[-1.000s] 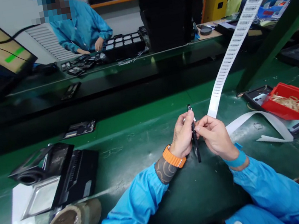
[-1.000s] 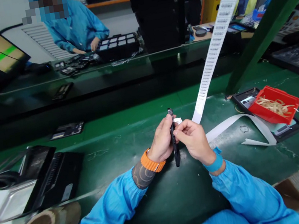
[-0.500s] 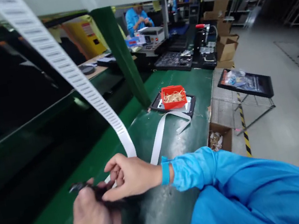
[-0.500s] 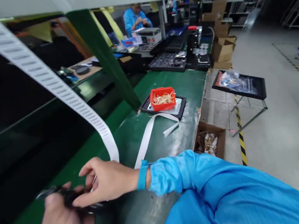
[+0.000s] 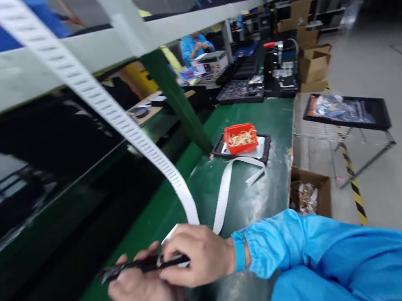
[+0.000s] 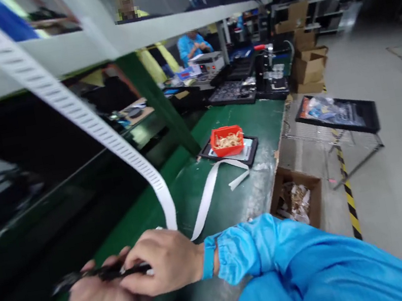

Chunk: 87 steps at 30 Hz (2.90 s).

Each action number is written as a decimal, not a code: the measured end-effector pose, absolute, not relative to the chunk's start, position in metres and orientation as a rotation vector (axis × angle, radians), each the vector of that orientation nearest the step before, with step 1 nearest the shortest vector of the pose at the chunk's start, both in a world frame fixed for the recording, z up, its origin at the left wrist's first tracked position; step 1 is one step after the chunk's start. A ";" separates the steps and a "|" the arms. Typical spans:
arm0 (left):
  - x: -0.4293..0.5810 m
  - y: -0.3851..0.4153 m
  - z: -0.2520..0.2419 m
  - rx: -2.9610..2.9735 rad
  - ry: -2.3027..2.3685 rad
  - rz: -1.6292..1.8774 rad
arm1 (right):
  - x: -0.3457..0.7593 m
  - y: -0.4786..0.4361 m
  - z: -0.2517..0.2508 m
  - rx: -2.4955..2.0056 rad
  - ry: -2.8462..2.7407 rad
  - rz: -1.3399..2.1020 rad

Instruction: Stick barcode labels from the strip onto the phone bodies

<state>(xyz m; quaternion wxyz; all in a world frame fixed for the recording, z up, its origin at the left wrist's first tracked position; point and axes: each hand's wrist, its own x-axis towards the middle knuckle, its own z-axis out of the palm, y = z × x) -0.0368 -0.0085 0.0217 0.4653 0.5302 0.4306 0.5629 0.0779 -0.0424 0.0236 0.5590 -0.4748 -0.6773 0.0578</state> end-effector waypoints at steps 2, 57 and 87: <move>-0.023 -0.020 0.028 0.971 1.031 1.566 | 0.080 -0.050 0.024 -1.027 -1.584 0.108; -0.072 -0.048 -0.016 0.832 0.410 1.233 | 0.134 -0.039 -0.030 -1.200 -2.060 1.175; -0.250 0.004 -0.034 1.080 2.108 1.608 | -0.003 0.041 -0.017 -0.988 -2.851 0.545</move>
